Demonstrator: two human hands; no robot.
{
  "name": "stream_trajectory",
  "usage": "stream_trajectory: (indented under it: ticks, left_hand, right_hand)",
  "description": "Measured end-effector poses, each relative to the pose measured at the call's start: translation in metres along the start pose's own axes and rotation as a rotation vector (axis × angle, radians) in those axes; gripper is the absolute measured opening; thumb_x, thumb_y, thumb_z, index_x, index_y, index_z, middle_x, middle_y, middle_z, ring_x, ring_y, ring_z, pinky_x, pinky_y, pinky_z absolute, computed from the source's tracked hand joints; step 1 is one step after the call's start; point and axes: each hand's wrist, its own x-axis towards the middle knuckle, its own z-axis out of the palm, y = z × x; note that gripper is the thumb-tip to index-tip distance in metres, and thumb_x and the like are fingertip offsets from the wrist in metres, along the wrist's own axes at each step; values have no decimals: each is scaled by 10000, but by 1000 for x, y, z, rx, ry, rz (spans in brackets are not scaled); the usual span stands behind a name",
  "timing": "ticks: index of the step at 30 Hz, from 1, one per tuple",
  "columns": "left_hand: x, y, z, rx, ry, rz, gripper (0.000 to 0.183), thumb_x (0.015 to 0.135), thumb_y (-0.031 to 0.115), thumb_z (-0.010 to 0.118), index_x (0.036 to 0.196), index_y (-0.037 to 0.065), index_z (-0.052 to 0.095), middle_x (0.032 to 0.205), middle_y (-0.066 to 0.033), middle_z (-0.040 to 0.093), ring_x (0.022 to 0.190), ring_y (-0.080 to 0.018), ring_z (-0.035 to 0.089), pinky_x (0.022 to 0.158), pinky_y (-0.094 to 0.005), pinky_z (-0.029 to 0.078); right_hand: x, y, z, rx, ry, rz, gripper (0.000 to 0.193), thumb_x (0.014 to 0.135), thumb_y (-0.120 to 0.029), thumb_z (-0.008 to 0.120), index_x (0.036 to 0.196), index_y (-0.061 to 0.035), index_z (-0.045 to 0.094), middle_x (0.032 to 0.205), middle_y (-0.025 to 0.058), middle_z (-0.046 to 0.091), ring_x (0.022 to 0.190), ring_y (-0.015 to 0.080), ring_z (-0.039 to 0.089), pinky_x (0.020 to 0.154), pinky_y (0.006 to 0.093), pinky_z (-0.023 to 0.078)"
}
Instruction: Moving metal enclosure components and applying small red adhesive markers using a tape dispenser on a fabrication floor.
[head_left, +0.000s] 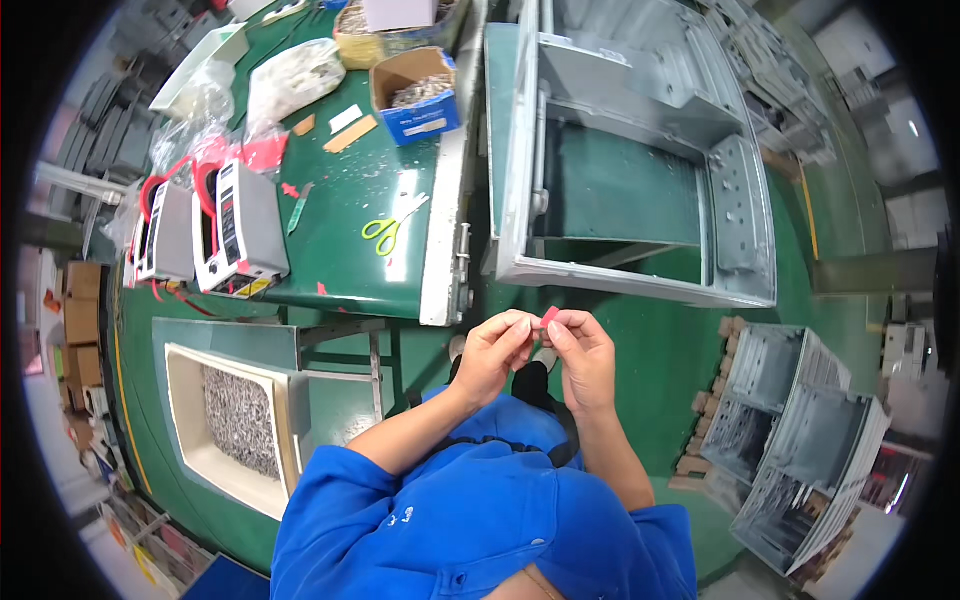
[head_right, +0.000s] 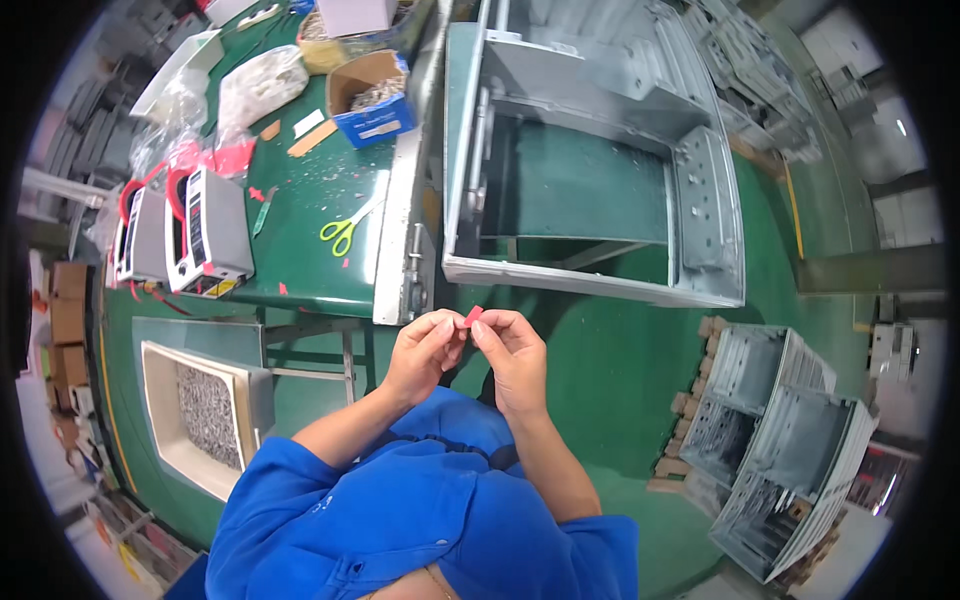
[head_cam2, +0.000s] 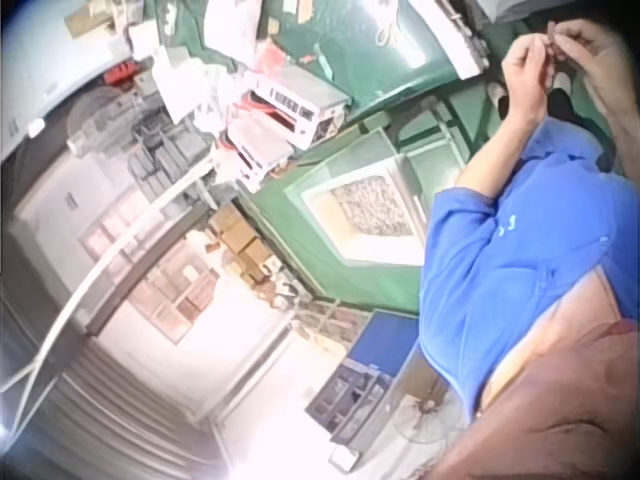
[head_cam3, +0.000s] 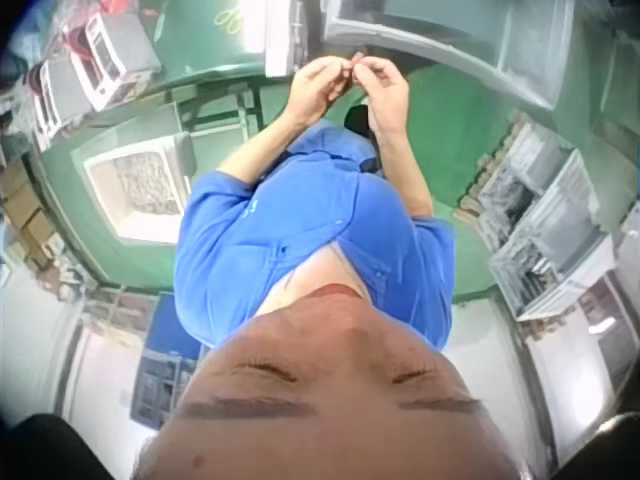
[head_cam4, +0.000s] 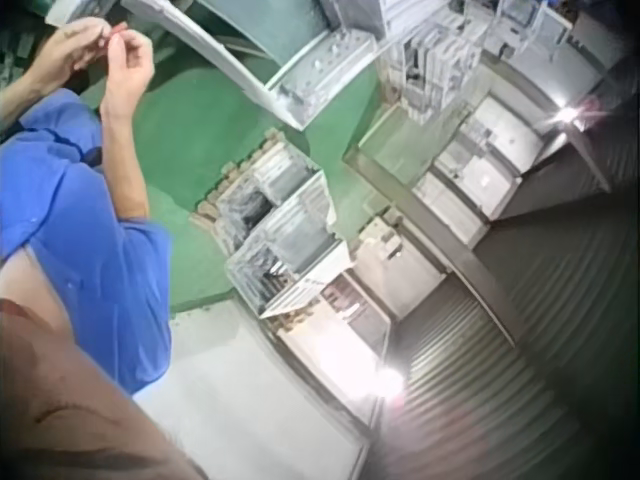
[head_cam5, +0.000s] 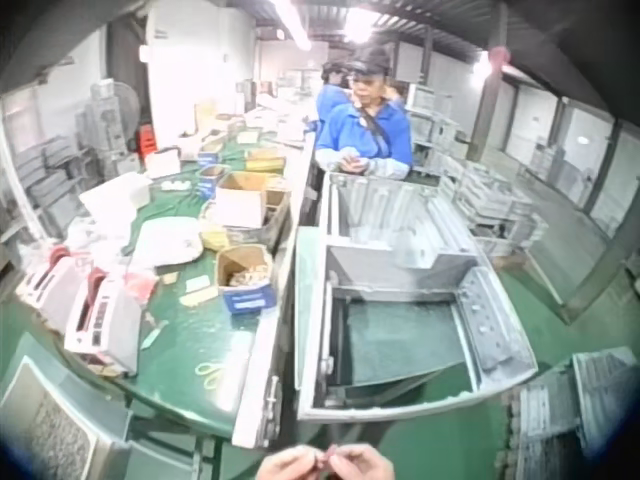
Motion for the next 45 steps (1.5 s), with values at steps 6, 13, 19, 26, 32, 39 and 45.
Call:
stream_trajectory:
  ticks: [6,13,19,26,32,39,45]
  left_hand:
    - [12,-21,31,110,-32,-101,206,863,178,488,958,9,558,767,-13,518,596,-60,411,481,-192,299]
    - [49,-45,93,513,-57,211,147,816,20,532,954,6,580,857,-35,536,640,-51,482,493,-172,365]
    - [112,-89,186,657,-327,139,84,792,22,571,872,9,593,845,-42,563,696,-73,521,567,-191,420]
    - [155,-137,263,730,-408,16,60,799,15,557,846,9,594,781,-41,571,667,-80,538,554,-196,437]
    - [184,-156,295,837,-420,-12,54,785,40,583,829,10,592,742,-27,579,647,-64,544,534,-183,436]
    - [219,-153,306,866,-459,-103,54,793,80,590,806,28,590,665,2,581,556,-37,529,471,-169,420]
    - [261,-147,303,788,-389,-186,73,809,88,566,799,17,582,648,-3,571,497,-43,495,440,-175,408]
  right_hand:
    - [-8,-14,-28,-4,155,-87,88,783,-3,573,866,-2,543,798,44,569,737,106,540,677,223,433]
    - [-5,-68,-103,-291,149,-212,66,775,-43,596,820,-17,554,765,3,570,694,49,522,642,188,418]
    - [5,-141,-208,-411,-2,-227,79,758,-52,607,806,-14,558,759,13,567,659,70,523,625,216,429]
    - [16,-208,-300,-483,-40,-151,90,747,-67,614,796,-12,561,731,22,560,644,75,522,614,224,426]
    - [28,-231,-335,-478,-46,-89,102,752,-82,612,803,-9,564,720,19,564,622,72,515,588,222,420]
    - [48,-246,-341,-468,1,-44,122,767,-100,604,835,-5,572,728,16,568,635,68,515,598,225,429]
    - [61,-241,-341,-333,147,-190,209,785,-60,572,980,7,543,780,22,564,684,69,508,630,214,424]
